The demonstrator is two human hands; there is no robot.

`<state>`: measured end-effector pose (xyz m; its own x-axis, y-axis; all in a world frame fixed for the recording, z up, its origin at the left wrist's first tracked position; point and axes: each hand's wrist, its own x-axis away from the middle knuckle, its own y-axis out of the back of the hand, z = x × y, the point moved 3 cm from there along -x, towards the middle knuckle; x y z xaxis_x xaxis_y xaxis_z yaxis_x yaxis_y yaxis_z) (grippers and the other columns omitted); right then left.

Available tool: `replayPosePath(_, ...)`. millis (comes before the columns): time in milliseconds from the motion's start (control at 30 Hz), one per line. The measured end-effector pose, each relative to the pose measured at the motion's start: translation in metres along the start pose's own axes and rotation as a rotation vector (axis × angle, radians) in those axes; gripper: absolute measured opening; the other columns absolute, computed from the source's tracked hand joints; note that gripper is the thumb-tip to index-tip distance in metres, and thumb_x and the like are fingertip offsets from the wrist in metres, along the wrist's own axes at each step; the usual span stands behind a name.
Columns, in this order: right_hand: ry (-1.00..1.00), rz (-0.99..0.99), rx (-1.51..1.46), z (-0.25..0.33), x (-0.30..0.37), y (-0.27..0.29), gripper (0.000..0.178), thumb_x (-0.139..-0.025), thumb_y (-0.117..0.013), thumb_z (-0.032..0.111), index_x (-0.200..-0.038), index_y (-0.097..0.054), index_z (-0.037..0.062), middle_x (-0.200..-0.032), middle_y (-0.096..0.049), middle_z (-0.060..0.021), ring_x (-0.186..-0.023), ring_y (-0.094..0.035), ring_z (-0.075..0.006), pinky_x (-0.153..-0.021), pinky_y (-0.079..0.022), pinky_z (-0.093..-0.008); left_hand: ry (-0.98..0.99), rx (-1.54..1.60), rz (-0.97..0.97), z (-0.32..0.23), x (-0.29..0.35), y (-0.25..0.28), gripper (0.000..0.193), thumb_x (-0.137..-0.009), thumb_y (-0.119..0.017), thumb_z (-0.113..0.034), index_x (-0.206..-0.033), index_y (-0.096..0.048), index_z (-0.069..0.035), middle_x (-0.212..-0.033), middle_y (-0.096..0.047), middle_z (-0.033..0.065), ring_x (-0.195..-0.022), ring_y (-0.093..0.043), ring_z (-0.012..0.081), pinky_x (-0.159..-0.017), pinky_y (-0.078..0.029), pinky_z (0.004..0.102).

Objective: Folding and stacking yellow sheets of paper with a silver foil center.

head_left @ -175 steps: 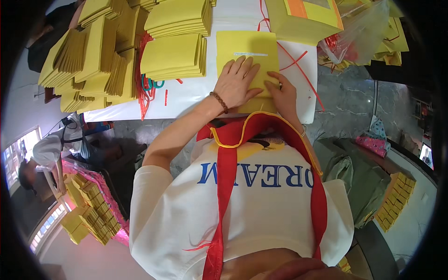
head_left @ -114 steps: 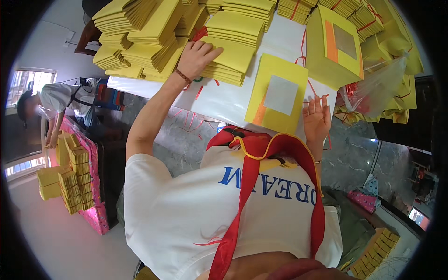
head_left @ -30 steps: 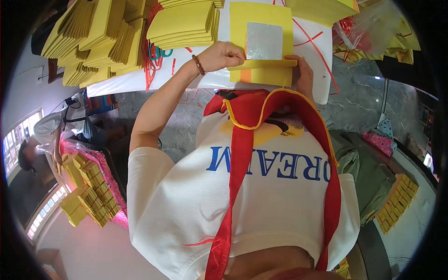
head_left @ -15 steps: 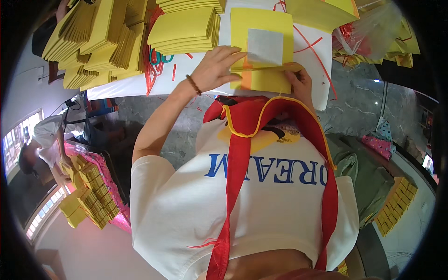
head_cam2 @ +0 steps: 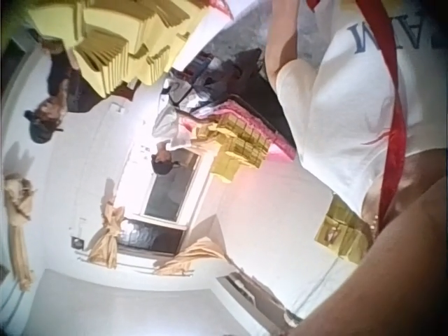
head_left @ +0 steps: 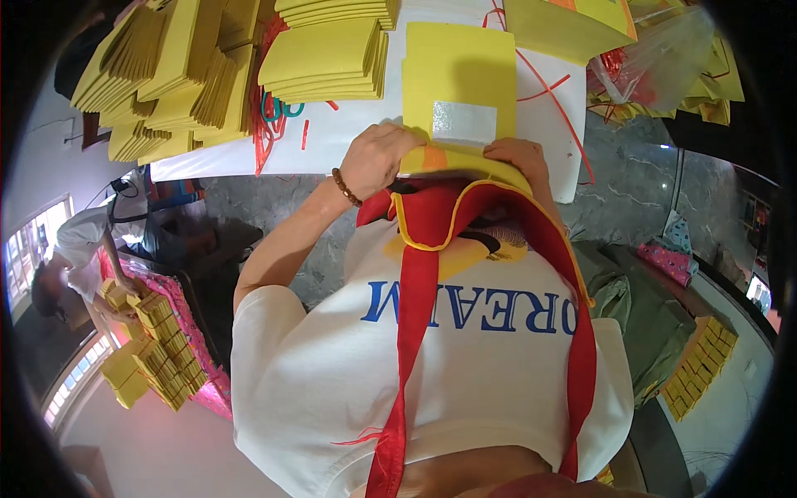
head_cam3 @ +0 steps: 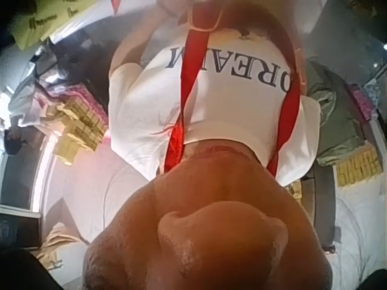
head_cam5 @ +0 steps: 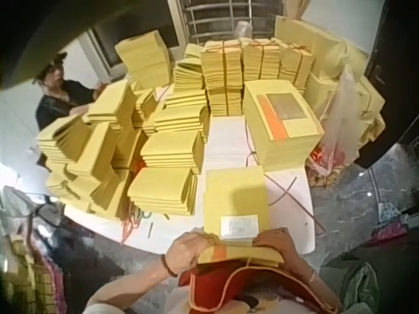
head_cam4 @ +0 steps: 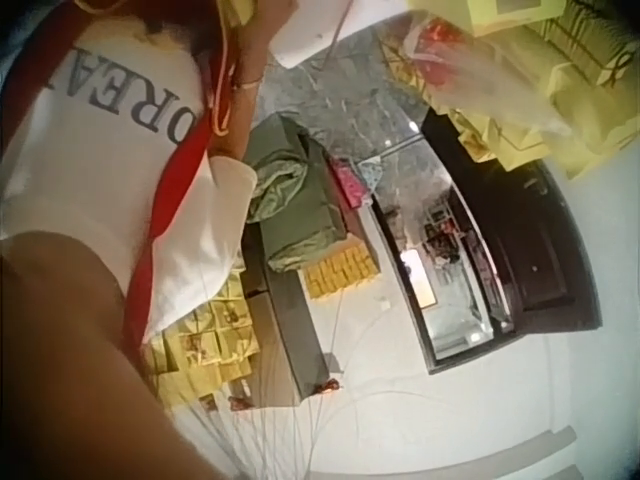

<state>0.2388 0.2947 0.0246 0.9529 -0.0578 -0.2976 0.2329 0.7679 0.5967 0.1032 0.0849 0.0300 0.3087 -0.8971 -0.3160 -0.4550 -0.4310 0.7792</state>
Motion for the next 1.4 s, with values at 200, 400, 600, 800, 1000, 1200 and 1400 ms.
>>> replayPosePath(200,-0.505,-0.297,-0.385,-0.025,-0.012,-0.015,0.035,-0.079,-0.064,0.02,-0.11,-0.058,0.0041,-0.081,-0.065,-0.0073,-0.068,-0.06,-0.0135,-0.056,-0.042,-0.0242,0.545,0.158,0.032,0.02,-0.019,-0.006,0.019,-0.086,-0.052,-0.019,-0.096,-0.058,-0.004,-0.064,-0.057,0.0129,-0.063,-0.058,0.0293,-0.058,-0.046,0.0383)
replayPosePath(400,-0.548,-0.33,-0.335,-0.024,-0.021,-0.011,0.045,-0.078,-0.066,0.022,-0.119,-0.054,0.0055,-0.082,-0.065,-0.0082,-0.059,-0.052,-0.0086,-0.058,-0.043,-0.0231,0.645,0.53,-0.165,0.066,-0.019,-0.036,0.031,-0.088,-0.053,-0.028,-0.077,-0.053,0.001,-0.053,-0.05,0.0103,-0.047,-0.049,0.0199,-0.047,-0.038,0.034)
replayPosePath(600,-0.603,-0.262,-0.233,-0.041,-0.021,-0.015,0.043,-0.078,-0.066,0.025,-0.117,-0.058,0.0095,-0.079,-0.065,-0.0074,-0.06,-0.054,-0.0088,-0.058,-0.044,-0.0238,0.898,0.677,-0.124,0.065,-0.022,-0.037,0.032,-0.086,-0.057,-0.026,-0.067,-0.047,-0.002,-0.051,-0.043,0.0022,-0.046,-0.039,0.0103,-0.044,-0.033,0.0289)
replayPosePath(800,-0.65,-0.298,-0.206,-0.043,-0.026,-0.017,0.043,-0.078,-0.066,0.026,-0.117,-0.059,0.0097,-0.078,-0.066,-0.0092,-0.061,-0.055,-0.0101,-0.059,-0.045,-0.0249,0.955,0.73,-0.202,0.064,-0.027,-0.038,0.028,-0.085,-0.06,-0.022,-0.069,-0.045,-0.003,-0.054,-0.043,-0.0005,-0.047,-0.038,0.0073,-0.044,-0.032,0.0261)
replayPosePath(1000,-0.697,-0.248,-0.147,-0.045,-0.028,-0.017,0.043,-0.078,-0.066,0.026,-0.117,-0.059,0.0102,-0.075,-0.066,-0.0102,-0.06,-0.055,-0.0106,-0.059,-0.045,-0.0257,0.964,0.826,-0.248,0.06,-0.026,-0.034,0.022,-0.085,-0.06,-0.021,-0.085,-0.049,-0.002,-0.058,-0.047,-0.0013,-0.05,-0.042,0.0066,-0.045,-0.035,0.025)
replayPosePath(1200,-0.784,-0.198,-0.228,-0.037,-0.03,-0.015,0.044,-0.081,-0.065,0.015,-0.121,-0.054,0.0032,-0.101,-0.064,-0.01,-0.082,-0.059,-0.01,-0.072,-0.047,-0.0227,0.715,0.379,-0.365,0.017,-0.019,-0.002,0.032,-0.084,-0.06,-0.016,-0.11,-0.048,-0.002,-0.072,-0.055,0.0058,-0.056,-0.053,0.0148,-0.05,-0.041,0.026)
replayPosePath(1400,-0.794,-0.208,-0.223,-0.036,-0.03,-0.017,0.043,-0.081,-0.064,0.014,-0.121,-0.055,0.0032,-0.101,-0.064,-0.0099,-0.083,-0.059,-0.0104,-0.072,-0.047,-0.0226,0.227,-0.181,-0.215,-0.009,-0.061,-0.018,0.049,-0.076,-0.065,-0.028,-0.118,-0.05,-0.006,-0.116,-0.05,0.0145,-0.108,-0.045,0.031,-0.091,-0.033,0.044)
